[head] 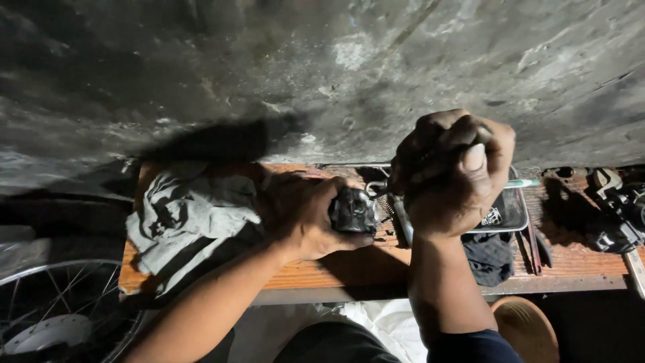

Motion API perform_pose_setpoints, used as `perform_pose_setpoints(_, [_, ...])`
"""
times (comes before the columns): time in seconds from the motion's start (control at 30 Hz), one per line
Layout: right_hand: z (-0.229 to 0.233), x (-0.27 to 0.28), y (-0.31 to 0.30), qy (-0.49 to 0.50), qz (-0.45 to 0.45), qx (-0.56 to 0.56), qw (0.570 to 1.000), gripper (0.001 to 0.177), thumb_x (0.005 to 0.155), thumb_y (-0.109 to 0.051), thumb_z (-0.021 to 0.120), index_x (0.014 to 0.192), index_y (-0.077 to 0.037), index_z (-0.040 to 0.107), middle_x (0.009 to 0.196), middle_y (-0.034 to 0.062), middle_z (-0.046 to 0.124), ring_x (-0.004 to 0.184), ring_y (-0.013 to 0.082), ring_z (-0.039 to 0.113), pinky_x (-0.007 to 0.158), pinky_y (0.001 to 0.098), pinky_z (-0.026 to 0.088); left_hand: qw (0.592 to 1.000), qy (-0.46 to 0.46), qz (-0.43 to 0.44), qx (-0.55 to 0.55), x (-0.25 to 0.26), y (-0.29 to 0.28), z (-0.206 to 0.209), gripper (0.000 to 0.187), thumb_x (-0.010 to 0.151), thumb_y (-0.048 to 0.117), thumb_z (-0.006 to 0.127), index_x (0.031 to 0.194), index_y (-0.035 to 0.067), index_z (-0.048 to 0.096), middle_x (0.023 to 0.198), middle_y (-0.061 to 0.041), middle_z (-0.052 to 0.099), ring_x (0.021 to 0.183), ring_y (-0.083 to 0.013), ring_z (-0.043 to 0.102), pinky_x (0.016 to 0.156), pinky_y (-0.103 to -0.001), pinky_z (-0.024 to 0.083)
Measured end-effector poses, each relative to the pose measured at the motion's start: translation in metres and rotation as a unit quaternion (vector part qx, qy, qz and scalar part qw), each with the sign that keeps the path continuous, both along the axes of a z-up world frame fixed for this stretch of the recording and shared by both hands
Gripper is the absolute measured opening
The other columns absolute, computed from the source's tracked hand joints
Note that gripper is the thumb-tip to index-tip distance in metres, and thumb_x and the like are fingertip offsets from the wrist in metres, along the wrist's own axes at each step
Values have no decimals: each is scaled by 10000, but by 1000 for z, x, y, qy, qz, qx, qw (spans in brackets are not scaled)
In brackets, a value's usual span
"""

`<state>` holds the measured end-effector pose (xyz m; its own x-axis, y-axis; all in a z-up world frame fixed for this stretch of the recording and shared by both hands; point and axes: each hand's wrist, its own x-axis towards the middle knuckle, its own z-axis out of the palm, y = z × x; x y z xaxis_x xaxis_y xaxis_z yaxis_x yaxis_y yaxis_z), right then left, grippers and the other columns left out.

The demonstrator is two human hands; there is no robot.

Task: The person uses a screwdriver to tighten screws on a small mechanical component held in their left hand. They rotate the component to access different sides and continue adjusting the screws throughout the video.

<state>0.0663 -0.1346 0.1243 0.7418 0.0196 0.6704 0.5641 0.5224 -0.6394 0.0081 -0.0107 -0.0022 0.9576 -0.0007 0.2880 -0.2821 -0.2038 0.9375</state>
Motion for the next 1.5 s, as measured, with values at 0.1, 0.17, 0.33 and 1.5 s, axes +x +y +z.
perform_pose_setpoints(0.1, [11,-2,5,-7,38,-17,999,252,1037,-339,634,1034,-123,504,717,56,483,454,117,347,374,269,360,999,-4,-19,-32,0,3,10,698,563,301,966,1169,132,664,960,-131,712,976,-293,724,871,-370,553])
perform_pose_setpoints(0.17, [9,-1,4,-3,42,-9,999,265,1035,-341,649,1041,-117,509,750,76,500,464,122,356,372,268,370,998,-5,-20,-53,1,3,9,695,563,287,968,1166,119,665,964,-149,700,974,-294,715,870,-381,551])
perform_pose_setpoints(0.33, [4,17,-4,-16,89,50,995,345,956,-226,603,704,-60,436,502,83,329,441,195,348,431,277,373,999,8,-24,-38,3,5,5,721,558,391,962,1164,132,670,938,-105,694,935,-278,718,849,-367,555])
perform_pose_setpoints(1.5, [11,40,-5,27,343,1,939,249,955,-266,531,972,-38,629,768,112,589,551,171,559,421,282,500,994,-29,-83,-61,-10,8,4,681,677,278,848,1225,58,508,939,-47,673,782,-170,634,774,-319,547])
